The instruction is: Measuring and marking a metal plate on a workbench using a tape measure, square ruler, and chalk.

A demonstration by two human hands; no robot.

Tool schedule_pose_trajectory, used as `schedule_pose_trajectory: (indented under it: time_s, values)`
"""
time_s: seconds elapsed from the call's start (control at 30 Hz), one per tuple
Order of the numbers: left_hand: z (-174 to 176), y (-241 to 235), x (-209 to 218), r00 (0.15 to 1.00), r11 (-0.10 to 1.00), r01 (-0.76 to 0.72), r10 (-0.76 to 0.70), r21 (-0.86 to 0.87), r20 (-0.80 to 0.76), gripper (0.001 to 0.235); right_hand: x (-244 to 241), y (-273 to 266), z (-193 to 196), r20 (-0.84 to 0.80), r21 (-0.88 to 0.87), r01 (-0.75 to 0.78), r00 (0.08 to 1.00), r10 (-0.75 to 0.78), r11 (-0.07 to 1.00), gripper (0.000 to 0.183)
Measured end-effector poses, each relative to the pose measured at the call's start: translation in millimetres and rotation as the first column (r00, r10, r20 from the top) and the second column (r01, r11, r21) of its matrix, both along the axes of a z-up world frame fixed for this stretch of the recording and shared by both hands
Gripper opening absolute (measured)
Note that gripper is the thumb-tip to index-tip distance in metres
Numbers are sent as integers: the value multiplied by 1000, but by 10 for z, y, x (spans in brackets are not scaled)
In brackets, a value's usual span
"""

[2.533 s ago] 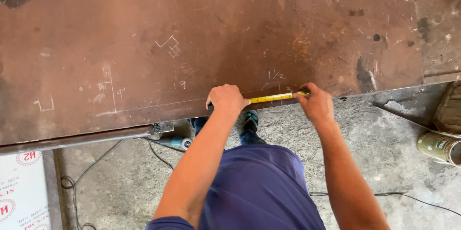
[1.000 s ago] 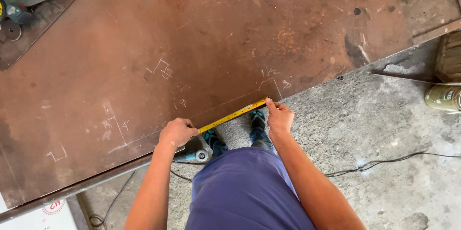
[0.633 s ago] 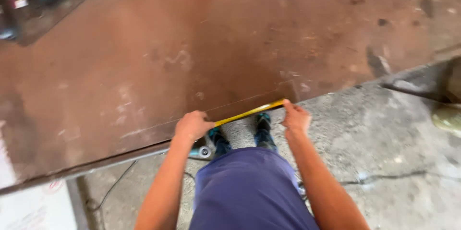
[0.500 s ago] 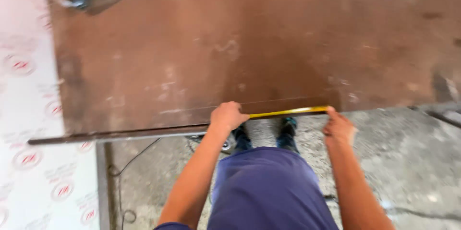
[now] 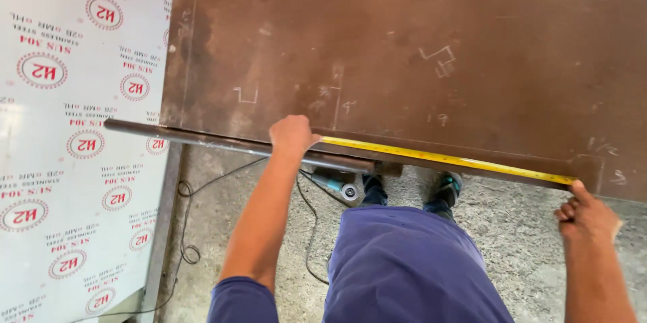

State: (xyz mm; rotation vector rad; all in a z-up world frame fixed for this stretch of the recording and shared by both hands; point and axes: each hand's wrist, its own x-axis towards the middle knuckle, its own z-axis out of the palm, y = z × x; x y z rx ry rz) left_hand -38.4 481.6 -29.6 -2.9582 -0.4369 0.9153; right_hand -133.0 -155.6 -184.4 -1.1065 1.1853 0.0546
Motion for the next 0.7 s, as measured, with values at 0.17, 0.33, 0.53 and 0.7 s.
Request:
schedule_pose_trajectory:
  time_s: [0.17,0.33,0.53,0.7]
  values:
    - [199,-142,108,995,999,-48,50,26,-84,54,50,-97,-57,-62,-35,-58,997,56,998,28]
    - [230,-151,157,992,1000,-14,16,15,-126,62,53,-217,-142,-73,-35,-94,993,91,995,29]
    - [279,-149,188,986,1000,-10,9,-4,-168,63,79,-246,-138,-116,-59,-78,991,71,995,27]
    - [194,-127,223,978,1000,3,-3,0,-206,63,99,-246,-134,-112,-64,-39,993,31,997,27]
